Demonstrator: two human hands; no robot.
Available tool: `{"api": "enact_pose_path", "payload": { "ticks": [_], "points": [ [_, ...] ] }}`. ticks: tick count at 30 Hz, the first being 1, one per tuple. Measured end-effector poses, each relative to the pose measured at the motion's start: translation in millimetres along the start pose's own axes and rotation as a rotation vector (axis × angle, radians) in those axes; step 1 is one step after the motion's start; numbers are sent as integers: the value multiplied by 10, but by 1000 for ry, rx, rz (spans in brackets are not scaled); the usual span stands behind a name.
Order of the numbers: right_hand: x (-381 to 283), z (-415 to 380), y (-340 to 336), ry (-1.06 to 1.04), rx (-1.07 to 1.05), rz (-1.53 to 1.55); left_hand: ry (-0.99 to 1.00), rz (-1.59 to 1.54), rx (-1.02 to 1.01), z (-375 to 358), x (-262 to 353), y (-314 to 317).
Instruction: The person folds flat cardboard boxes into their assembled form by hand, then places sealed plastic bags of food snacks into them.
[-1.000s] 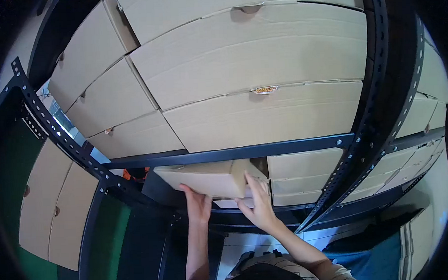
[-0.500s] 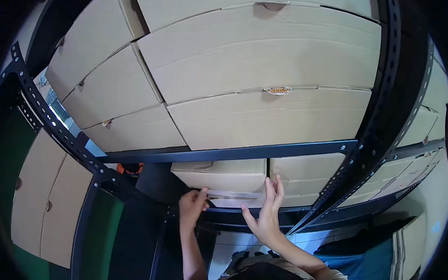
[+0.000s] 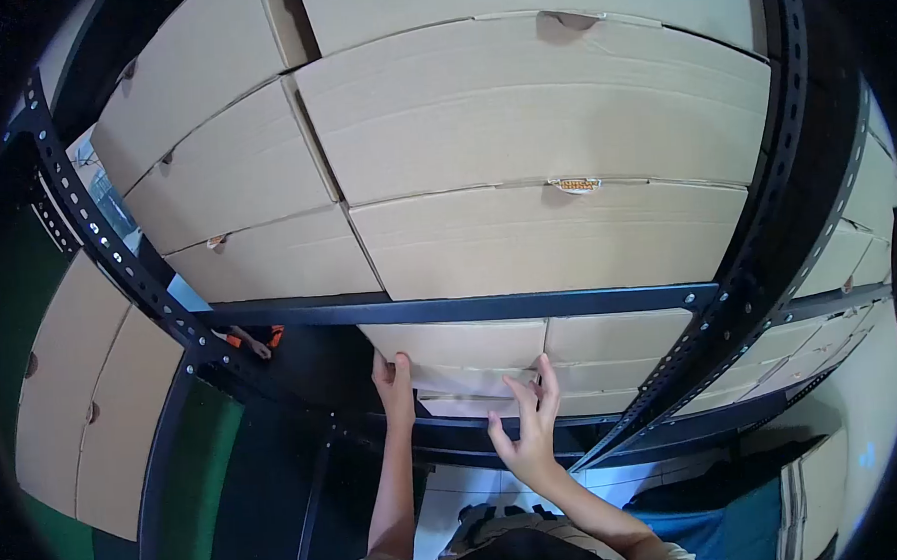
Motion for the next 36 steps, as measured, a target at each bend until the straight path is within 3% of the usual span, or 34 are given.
{"api": "enact_pose_path", "payload": {
  "ticks": [12,14,15,17,29,31,35,36],
  "points": [
    [27,-5,57,2,31,-44,67,26,165,-93,-202,-41],
    [48,2,39,24,38,-39,-118,57,192,-86,-261,-77],
    [66,-12,36,26,37,-39,-121,59,192,-78,-280,-86],
    [116,-21,23,41,101,7,151,71,124,-37,-213,-49],
    [94,-98,96,93,138,-10,255,105,128,149,-269,-51],
    [79,-133,108,116,161,-17,166,147,153,106,-294,-29],
    [77,-339,89,205,170,-98,-211,-119,132,176,-544,-120],
    [178,-535,126,281,177,-118,-191,-99,81,198,-608,-144]
  ]
}}
Point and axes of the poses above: each hand's wrist, its own z-axis towards the middle knuckle, its own y-axis out of the palm, x = y × z, the point moved 4 cm from there along z, towards the middle knuckle, and after that the axes turned 14 degrees about -y, right-handed, at the moved point
